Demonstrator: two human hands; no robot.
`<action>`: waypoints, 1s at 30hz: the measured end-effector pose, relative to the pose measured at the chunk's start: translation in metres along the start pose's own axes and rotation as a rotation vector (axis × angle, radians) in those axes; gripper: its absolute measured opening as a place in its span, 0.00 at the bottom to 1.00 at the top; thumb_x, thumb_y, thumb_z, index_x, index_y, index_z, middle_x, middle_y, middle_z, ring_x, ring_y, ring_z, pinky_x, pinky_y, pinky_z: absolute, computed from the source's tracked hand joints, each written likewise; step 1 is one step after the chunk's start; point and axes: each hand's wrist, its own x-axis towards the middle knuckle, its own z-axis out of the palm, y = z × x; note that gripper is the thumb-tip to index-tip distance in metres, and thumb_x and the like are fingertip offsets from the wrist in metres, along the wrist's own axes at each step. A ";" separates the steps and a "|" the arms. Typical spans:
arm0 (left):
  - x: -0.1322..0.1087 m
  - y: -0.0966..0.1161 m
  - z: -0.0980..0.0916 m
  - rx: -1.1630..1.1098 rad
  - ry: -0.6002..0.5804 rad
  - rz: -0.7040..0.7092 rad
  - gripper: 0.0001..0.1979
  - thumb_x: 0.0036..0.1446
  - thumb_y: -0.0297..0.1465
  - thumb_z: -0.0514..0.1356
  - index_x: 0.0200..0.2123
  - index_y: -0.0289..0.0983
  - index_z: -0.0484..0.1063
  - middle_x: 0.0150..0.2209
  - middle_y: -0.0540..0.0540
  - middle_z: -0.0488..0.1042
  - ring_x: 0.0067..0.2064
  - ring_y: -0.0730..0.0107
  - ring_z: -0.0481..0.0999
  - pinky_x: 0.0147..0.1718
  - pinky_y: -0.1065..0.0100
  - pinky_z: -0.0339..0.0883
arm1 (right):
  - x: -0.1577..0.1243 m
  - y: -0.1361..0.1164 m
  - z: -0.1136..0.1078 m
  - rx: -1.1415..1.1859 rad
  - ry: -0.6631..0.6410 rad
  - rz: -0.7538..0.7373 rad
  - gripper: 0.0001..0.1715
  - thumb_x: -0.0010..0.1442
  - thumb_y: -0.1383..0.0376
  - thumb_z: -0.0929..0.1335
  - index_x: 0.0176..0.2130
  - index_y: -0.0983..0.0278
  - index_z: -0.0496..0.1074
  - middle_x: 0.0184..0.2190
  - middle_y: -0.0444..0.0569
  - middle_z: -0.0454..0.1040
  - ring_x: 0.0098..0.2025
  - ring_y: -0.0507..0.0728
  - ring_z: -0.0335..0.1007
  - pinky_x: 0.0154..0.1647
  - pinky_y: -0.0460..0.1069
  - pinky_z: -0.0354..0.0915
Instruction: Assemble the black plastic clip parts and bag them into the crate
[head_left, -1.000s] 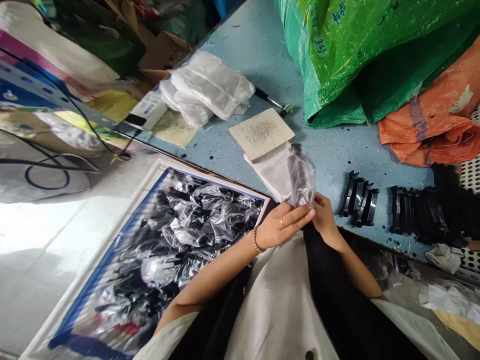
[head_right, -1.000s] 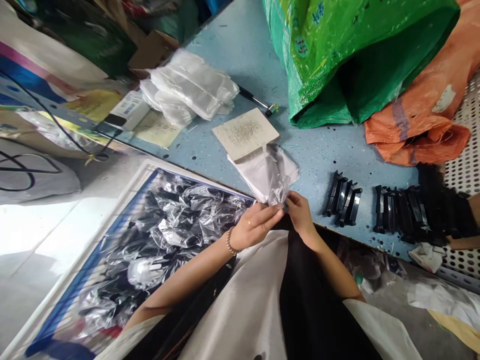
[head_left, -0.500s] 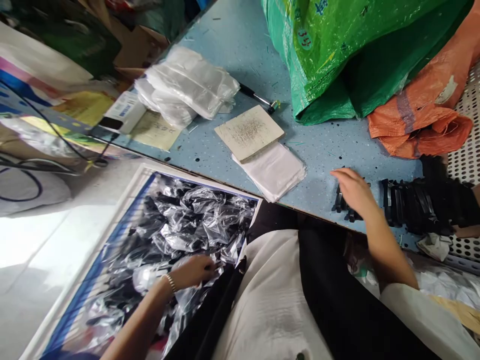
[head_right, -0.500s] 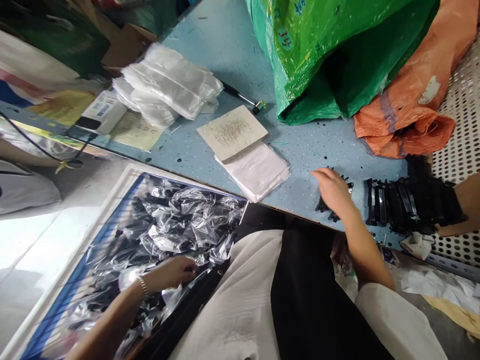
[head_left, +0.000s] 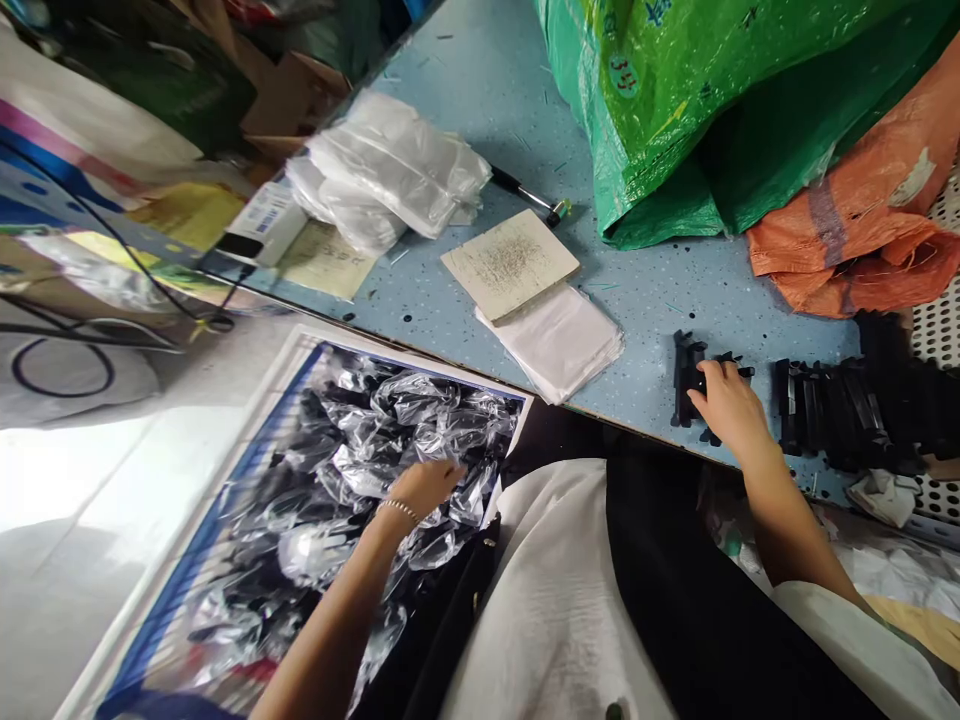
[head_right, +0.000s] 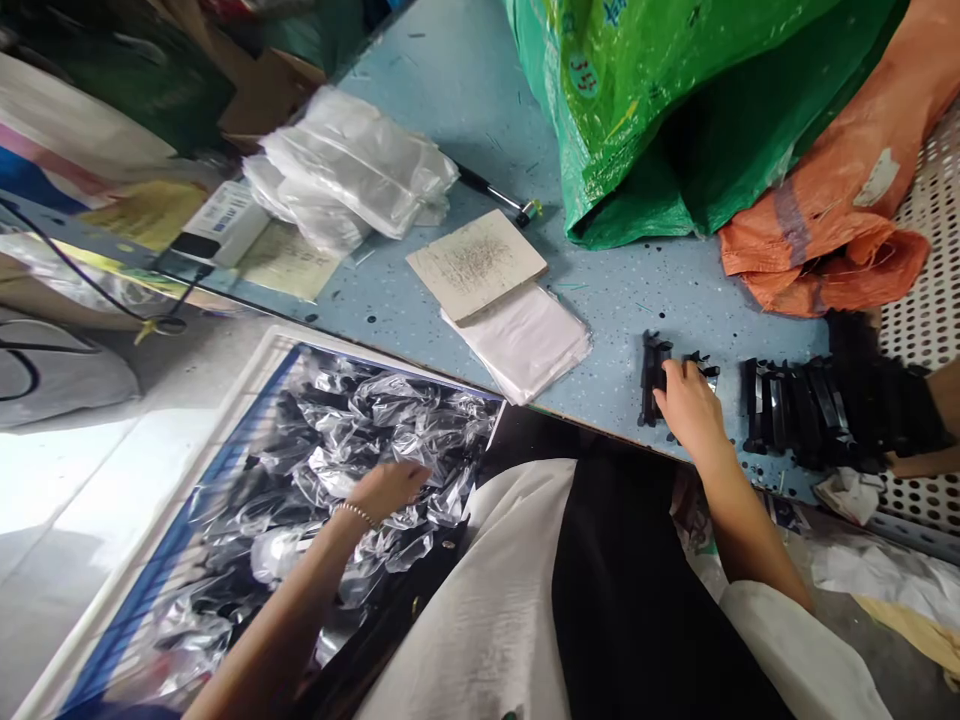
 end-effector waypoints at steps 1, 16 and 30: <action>0.014 0.014 0.004 0.036 -0.024 0.065 0.15 0.65 0.39 0.60 0.36 0.32 0.78 0.35 0.47 0.74 0.34 0.68 0.75 0.45 0.66 0.75 | 0.000 0.000 0.004 0.033 0.023 -0.009 0.21 0.66 0.63 0.67 0.57 0.65 0.65 0.52 0.62 0.72 0.51 0.67 0.74 0.44 0.54 0.68; 0.151 0.119 0.053 -0.315 -0.040 0.253 0.09 0.52 0.28 0.67 0.27 0.36 0.69 0.24 0.50 0.74 0.26 0.72 0.71 0.28 0.70 0.67 | -0.012 0.000 0.019 1.150 -0.227 0.068 0.18 0.58 0.49 0.69 0.36 0.61 0.74 0.25 0.44 0.71 0.25 0.54 0.67 0.27 0.49 0.64; 0.098 0.108 0.059 0.067 0.217 1.015 0.24 0.68 0.21 0.48 0.64 0.36 0.67 0.60 0.37 0.74 0.60 0.64 0.76 0.60 0.60 0.72 | 0.012 -0.112 0.061 2.031 -0.821 -0.141 0.23 0.60 0.48 0.69 0.42 0.64 0.75 0.25 0.42 0.66 0.21 0.48 0.49 0.13 0.41 0.55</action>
